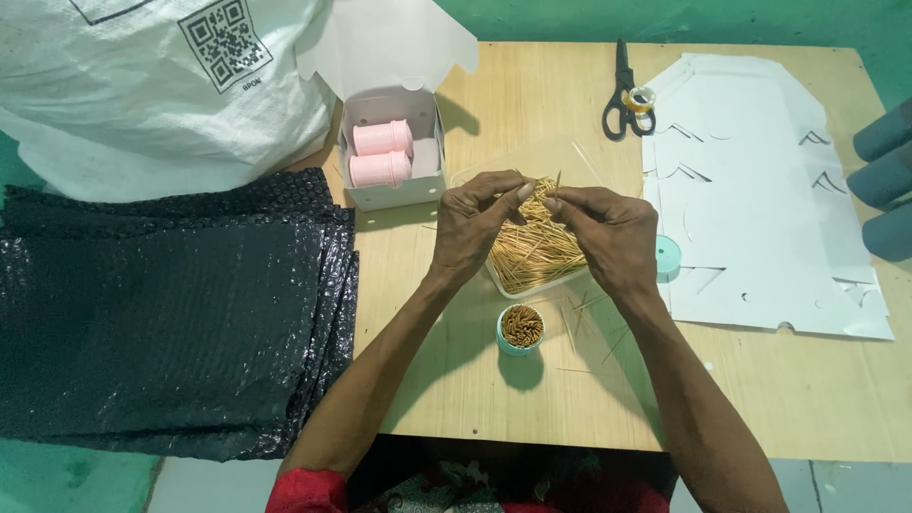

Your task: The person repeatedly picks up thin wooden sticks from a clear container, breaks them in half by hand, and places the broken pieces into a small cylindrical container. The process is continuous and repetitive throughout the clip.

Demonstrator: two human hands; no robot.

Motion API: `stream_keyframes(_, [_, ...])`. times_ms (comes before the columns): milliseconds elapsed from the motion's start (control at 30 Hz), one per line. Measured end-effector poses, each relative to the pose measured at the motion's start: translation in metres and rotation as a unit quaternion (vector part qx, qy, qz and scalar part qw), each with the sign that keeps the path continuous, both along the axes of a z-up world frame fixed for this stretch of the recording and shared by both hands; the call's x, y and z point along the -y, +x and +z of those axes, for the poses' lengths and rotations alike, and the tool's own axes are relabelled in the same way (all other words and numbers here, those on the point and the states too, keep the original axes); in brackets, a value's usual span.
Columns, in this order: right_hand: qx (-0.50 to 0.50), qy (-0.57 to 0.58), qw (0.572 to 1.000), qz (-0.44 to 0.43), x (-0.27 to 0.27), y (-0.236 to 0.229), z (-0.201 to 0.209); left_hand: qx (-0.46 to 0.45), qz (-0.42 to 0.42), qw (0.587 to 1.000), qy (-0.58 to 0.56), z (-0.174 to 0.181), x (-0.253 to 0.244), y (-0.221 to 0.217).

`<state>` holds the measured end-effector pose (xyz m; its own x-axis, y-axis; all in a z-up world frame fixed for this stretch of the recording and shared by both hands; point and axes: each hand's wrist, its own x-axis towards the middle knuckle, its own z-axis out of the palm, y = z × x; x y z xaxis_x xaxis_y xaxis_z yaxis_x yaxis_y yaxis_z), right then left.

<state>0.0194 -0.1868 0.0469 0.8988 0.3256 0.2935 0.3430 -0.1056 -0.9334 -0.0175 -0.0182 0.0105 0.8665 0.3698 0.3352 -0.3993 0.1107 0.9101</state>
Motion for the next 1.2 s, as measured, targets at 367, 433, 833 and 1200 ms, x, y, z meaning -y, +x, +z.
stream_keyframes(367, [-0.017,0.01,0.999,0.037,-0.007,-0.01,0.01,0.016,-0.034,0.998,0.044,0.004,0.002,-0.005])
stream_keyframes(433, [-0.003,-0.002,0.999,0.041,-0.005,-0.009,0.012,0.011,-0.03,0.999,0.037,0.001,0.002,-0.002])
stream_keyframes(833, [0.171,-0.559,0.79,0.188,-0.021,0.023,-0.013,0.009,0.037,0.999,0.034,0.004,0.003,0.001])
stream_keyframes(1200, [0.102,-0.523,0.83,0.165,-0.012,0.022,0.025,0.01,-0.008,0.999,-0.045,-0.005,-0.002,0.007])
